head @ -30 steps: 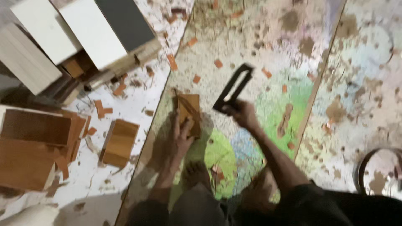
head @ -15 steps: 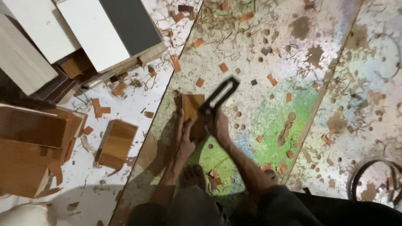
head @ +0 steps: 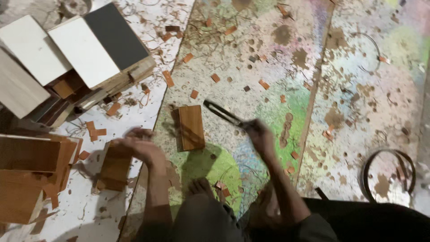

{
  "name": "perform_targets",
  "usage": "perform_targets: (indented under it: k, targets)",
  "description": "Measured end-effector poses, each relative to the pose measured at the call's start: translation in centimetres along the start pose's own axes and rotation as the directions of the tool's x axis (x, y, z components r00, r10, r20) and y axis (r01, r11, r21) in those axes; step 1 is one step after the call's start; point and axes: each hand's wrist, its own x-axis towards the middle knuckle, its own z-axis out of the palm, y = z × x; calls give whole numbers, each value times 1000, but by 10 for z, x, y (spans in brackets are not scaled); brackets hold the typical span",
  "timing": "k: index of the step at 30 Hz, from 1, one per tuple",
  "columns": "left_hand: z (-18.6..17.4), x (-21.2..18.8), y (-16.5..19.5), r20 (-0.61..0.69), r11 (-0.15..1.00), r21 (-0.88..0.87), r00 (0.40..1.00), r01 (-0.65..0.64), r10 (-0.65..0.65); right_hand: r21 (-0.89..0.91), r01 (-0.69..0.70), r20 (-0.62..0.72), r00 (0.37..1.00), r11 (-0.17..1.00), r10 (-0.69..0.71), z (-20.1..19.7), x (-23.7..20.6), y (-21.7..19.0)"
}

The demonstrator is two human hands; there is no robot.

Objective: The person sits on the floor and sands multiple small wooden blocks using a sanding block. They handle each piece one at a time, rubbing the surfaces and edges, then placing the finished pieces into a nearby wooden box.

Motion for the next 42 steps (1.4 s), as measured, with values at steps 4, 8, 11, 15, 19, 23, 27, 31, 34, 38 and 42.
perform_targets:
  k: [4, 8, 11, 15, 19, 23, 27, 31, 34, 38, 42]
  targets:
    - [29, 45, 19, 55, 953, 155, 965, -260, 255, 737, -170, -21, 962, 654, 274, -53, 37, -14]
    - [67, 48, 44, 485, 894, 158, 822, -419, 299, 246, -46, -292, 949, 968, 119, -48, 36, -38]
    - [84, 43, 45, 511, 907, 171, 822, -384, 252, -629, -190, 199, 898, 753, 393, -6, -5, -58]
    - [99, 36, 20, 515, 909, 141, 813, -393, 272, -643, 82, 257, 960, 762, 113, 59, -69, -54]
    - [98, 15, -5, 522, 910, 140, 810, -390, 267, -711, 42, 293, 925, 702, 241, 84, -81, -29]
    - [90, 1, -18, 539, 901, 128, 791, -415, 288, -685, 146, 237, 971, 714, 29, 92, -58, -33]
    - [82, -14, -28, 576, 905, 104, 767, -412, 283, -726, 264, 280, 957, 635, -77, 108, -32, -52]
    - [81, -21, -41, 576, 902, 102, 764, -419, 290, -682, 176, 341, 935, 710, 96, 118, -6, -61]
    - [77, -20, -50, 570, 900, 95, 764, -426, 302, -650, 273, 400, 916, 709, 14, 122, 9, -51]
    - [69, -24, -54, 575, 892, 109, 760, -439, 304, -622, 461, 501, 856, 633, -131, 120, 23, -26]
    - [64, -36, -51, 564, 906, 119, 778, -407, 275, -606, 518, 560, 817, 603, -139, 100, 31, -3]
